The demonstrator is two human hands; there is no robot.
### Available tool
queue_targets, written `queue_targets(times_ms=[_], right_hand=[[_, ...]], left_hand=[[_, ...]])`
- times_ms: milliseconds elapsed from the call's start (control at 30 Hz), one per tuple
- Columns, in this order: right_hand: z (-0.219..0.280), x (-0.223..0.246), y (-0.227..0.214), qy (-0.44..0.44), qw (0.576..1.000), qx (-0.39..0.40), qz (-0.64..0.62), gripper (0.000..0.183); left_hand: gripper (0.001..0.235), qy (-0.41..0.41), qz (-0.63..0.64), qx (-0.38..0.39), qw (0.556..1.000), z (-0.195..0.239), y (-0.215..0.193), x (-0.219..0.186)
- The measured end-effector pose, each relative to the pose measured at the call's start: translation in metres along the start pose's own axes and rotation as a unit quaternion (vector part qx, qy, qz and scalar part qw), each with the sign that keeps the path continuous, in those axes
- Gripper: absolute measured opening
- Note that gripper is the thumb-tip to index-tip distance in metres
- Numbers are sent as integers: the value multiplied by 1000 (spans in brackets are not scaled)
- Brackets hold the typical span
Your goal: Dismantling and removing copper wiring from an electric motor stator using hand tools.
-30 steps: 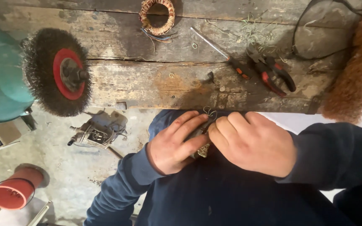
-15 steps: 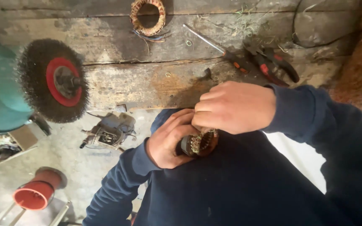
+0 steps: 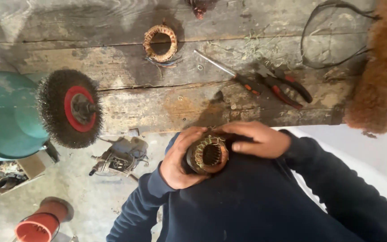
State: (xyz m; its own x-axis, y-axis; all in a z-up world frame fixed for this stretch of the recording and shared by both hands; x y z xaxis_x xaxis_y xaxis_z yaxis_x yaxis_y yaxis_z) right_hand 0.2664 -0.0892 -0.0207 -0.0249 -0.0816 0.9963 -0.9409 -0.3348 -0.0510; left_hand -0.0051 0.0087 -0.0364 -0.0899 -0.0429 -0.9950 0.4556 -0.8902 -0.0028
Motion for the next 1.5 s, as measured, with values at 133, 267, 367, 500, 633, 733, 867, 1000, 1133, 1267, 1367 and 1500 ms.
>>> queue_targets(times_ms=[133, 267, 367, 500, 633, 733, 867, 1000, 1133, 1267, 1367, 1500], right_hand=[[8, 15, 12, 45, 996, 3, 71, 49], [12, 44, 8, 225, 935, 61, 266, 26], [-9, 72, 7, 47, 939, 67, 333, 21], [-52, 85, 9, -262, 945, 2, 196, 18], [-38, 46, 41, -203, 967, 131, -85, 21], [-38, 49, 48, -160, 964, 174, -121, 24], [-24, 63, 35, -146, 966, 189, -102, 29], [-5, 81, 17, -131, 971, 177, -95, 31], [12, 107, -11, -234, 954, 154, -103, 26], [34, 124, -36, -243, 964, 24, -105, 29], [65, 118, -47, -198, 963, -153, -105, 35], [33, 106, -102, -330, 905, 246, -111, 33]], left_hand=[[103, -18, -38, -28, 999, 1, 2, -4], [102, -54, -83, -67, 993, 5, 4, -7], [103, -74, -97, -71, 990, 9, 7, -6], [101, -107, -61, -67, 990, 5, 11, -8], [111, -100, 27, -66, 992, -2, 12, -2], [106, -73, -77, -56, 993, -1, 15, 0], [80, -192, 114, -70, 972, 9, 29, 9], [77, -199, 211, -94, 952, 15, 38, -5], [82, -161, -36, -146, 975, 5, 32, -22], [81, -37, -100, -145, 984, 3, 32, -29], [81, -4, -132, -118, 984, -5, 25, -35], [80, -6, -120, -103, 987, -11, 24, -44]])
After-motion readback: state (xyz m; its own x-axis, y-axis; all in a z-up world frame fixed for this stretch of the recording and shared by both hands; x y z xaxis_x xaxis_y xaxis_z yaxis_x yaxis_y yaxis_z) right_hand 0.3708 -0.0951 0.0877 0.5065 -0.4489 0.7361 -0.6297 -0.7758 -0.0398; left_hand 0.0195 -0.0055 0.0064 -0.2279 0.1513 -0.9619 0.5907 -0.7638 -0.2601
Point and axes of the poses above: each hand's wrist, its own z-axis away from the middle knuckle, its own y-axis out of the palm, x = y × z, the point moved 1 cm from there along -z, towards the middle knuckle, and after that the axes turned 11 degrees about -y, right-handed, at the moved point
